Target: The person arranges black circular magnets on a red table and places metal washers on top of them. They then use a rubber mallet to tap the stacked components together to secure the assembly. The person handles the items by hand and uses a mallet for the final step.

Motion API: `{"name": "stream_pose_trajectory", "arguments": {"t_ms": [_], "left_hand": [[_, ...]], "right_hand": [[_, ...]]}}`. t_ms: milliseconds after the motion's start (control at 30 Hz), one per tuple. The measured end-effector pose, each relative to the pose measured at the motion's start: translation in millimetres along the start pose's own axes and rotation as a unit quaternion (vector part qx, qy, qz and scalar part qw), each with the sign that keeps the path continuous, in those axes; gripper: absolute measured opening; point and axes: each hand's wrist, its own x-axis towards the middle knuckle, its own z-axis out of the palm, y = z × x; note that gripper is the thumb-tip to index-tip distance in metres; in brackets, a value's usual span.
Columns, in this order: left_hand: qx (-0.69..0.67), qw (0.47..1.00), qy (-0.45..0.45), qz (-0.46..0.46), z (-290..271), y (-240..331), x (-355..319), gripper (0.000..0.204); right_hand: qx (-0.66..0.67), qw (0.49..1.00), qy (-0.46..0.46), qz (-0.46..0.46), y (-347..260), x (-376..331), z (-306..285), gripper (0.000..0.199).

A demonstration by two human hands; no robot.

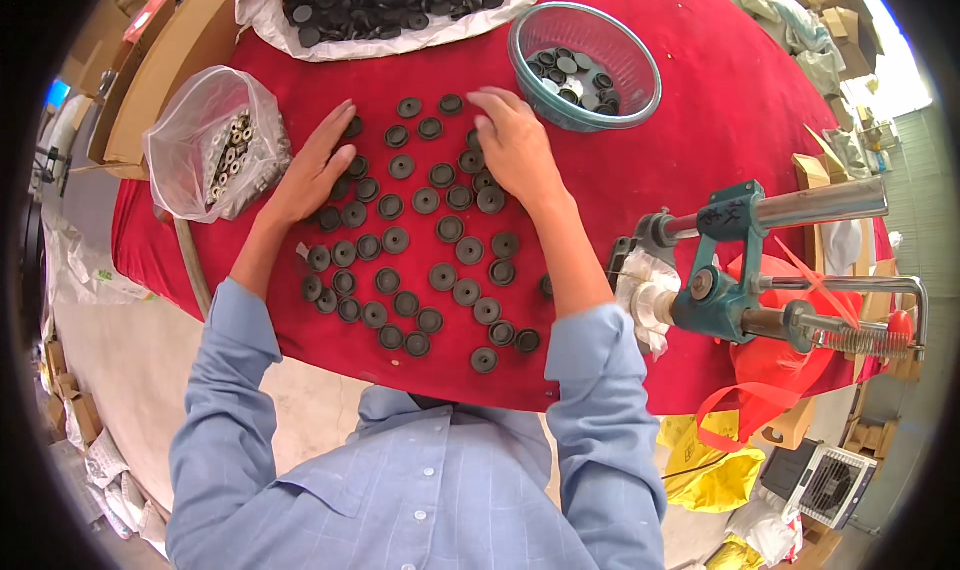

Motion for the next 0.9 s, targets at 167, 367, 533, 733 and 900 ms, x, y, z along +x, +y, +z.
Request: {"name": "stream_pose_trajectory", "arguments": {"t_ms": [167,367,533,733,900], "left_hand": [[0.135,0.988,-0.039,0.066,18.7,-1.4,36.6,0.062],[0.124,0.981,-0.100,0.112,36.0,19.7,37.6,0.060],[0.108,0.978,-0.124,0.132,38.2,39.4,34.3,0.059],[0.077,0.992,-0.052,0.088,7.1,46.5,10.5,0.058],[0.047,0.999,0.005,0.004,-23.2,74.4,-68.4,0.055]], "right_hand": [[-0.017,0.996,-0.071,-0.049,15.3,23.8,39.3,0.038],[0.009,0.988,-0.147,-0.042,5.1,3.0,25.8,0.038],[0.027,0.986,-0.165,0.028,-13.5,-22.2,-21.0,0.033],[-0.031,0.994,-0.033,0.098,3.2,-58.1,-49.0,0.033],[0.050,0.987,-0.008,0.152,-16.4,-80.1,-54.1,0.034]]}}
